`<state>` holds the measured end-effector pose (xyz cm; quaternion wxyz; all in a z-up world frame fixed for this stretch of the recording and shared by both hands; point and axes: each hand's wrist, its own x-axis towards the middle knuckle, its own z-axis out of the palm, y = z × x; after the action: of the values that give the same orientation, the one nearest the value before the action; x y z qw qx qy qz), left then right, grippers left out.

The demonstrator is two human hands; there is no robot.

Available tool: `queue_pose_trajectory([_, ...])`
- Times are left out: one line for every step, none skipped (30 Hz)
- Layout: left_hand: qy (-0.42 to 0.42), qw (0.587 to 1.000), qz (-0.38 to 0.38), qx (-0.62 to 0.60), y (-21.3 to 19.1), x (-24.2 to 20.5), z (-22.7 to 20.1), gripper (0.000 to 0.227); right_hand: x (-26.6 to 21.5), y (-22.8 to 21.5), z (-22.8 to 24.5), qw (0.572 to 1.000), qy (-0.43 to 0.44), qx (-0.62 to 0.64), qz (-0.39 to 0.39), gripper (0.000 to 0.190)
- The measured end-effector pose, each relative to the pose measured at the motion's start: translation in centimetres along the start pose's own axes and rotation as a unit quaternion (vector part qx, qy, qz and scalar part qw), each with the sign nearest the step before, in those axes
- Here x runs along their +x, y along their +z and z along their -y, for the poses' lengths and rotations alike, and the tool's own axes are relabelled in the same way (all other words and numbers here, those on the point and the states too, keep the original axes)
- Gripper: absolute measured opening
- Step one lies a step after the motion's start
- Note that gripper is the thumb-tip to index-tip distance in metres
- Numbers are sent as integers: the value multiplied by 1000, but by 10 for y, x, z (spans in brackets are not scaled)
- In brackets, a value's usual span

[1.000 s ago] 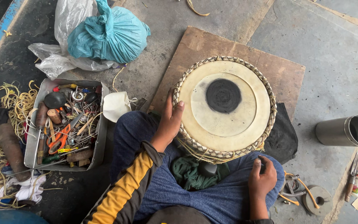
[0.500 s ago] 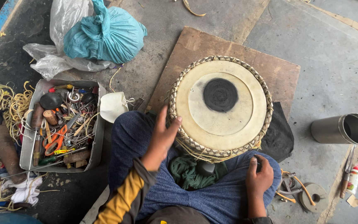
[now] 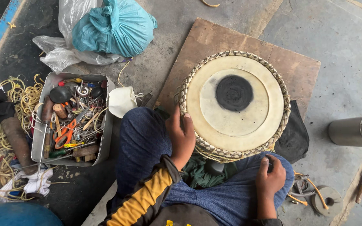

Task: The person applies a dark paste to the center of a drumhead by hand, spreading it in circular motions. They then use a curved metal tool to scrape and smooth the paste on the drum surface.

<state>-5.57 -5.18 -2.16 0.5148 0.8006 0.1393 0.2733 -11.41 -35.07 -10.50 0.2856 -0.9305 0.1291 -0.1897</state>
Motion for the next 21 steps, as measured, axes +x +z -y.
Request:
queue_pose_trajectory([14,1000,1,0,-1,1,1,44,1,0,1,1000,-8,-2,-5,26])
queue_pose_trajectory([27,1000,4,0,-3,2,3,43,1,-1,2,1000,-14,-5,-10,26])
queue_pose_trajectory([30,1000,0,0,-5,3,5,40,1,-2,3,1000,-12,12,-11,26])
queue_pose_trajectory([32,999,-2,0,-8,3,6,38,-1,-4,4,1000,-8,27,-11,25])
queue_pose_trajectory([34,999,-4,0,-10,4,8,36,-3,-5,5,999,-3,42,-12,25])
queue_pose_trajectory([32,999,-4,3,-10,7,10,38,-2,-7,5,998,-7,58,-18,24])
queue_pose_trajectory([30,1000,-4,7,-9,9,11,40,0,-9,5,997,-12,75,-24,24])
queue_pose_trajectory([28,1000,-4,11,-10,11,12,41,1,-11,4,995,-16,92,-29,24])
queue_pose_trajectory([15,1000,9,-1,-9,12,12,45,1,-13,4,995,-10,95,-30,24])
queue_pose_trajectory([3,1000,19,-8,-12,13,13,49,1,-12,5,994,-4,102,-27,24])
queue_pose_trajectory([-9,999,29,-15,-14,14,14,53,0,-12,6,994,1,109,-25,24])
queue_pose_trajectory([-6,999,34,19,-17,14,14,55,-1,-11,6,994,5,104,-24,24])
queue_pose_trajectory([-2,998,38,54,-20,14,13,58,-3,-10,6,995,8,98,-22,24])
queue_pose_trajectory([2,995,41,86,-21,14,13,60,-2,-10,6,995,9,92,-22,25])
queue_pose_trajectory([-1,994,51,97,-22,14,13,62,-2,-11,6,995,11,92,-20,25])
queue_pose_trajectory([-5,992,60,108,-22,13,12,63,-2,-12,5,996,13,92,-18,25])
queue_pose_trajectory([-8,990,70,119,-22,12,12,64,-1,-12,5,996,16,91,-16,25])
queue_pose_trajectory([-9,992,78,100,-21,12,13,66,-2,-14,5,996,13,92,-18,25])
queue_pose_trajectory([-9,993,86,80,-21,11,15,67,-2,-14,4,996,11,92,-19,25])
queue_pose_trajectory([-10,993,97,60,-22,12,17,68,-3,-14,4,996,12,90,-23,25])
queue_pose_trajectory([-2,994,99,41,-23,13,19,67,-3,-12,4,995,2,95,-24,25])
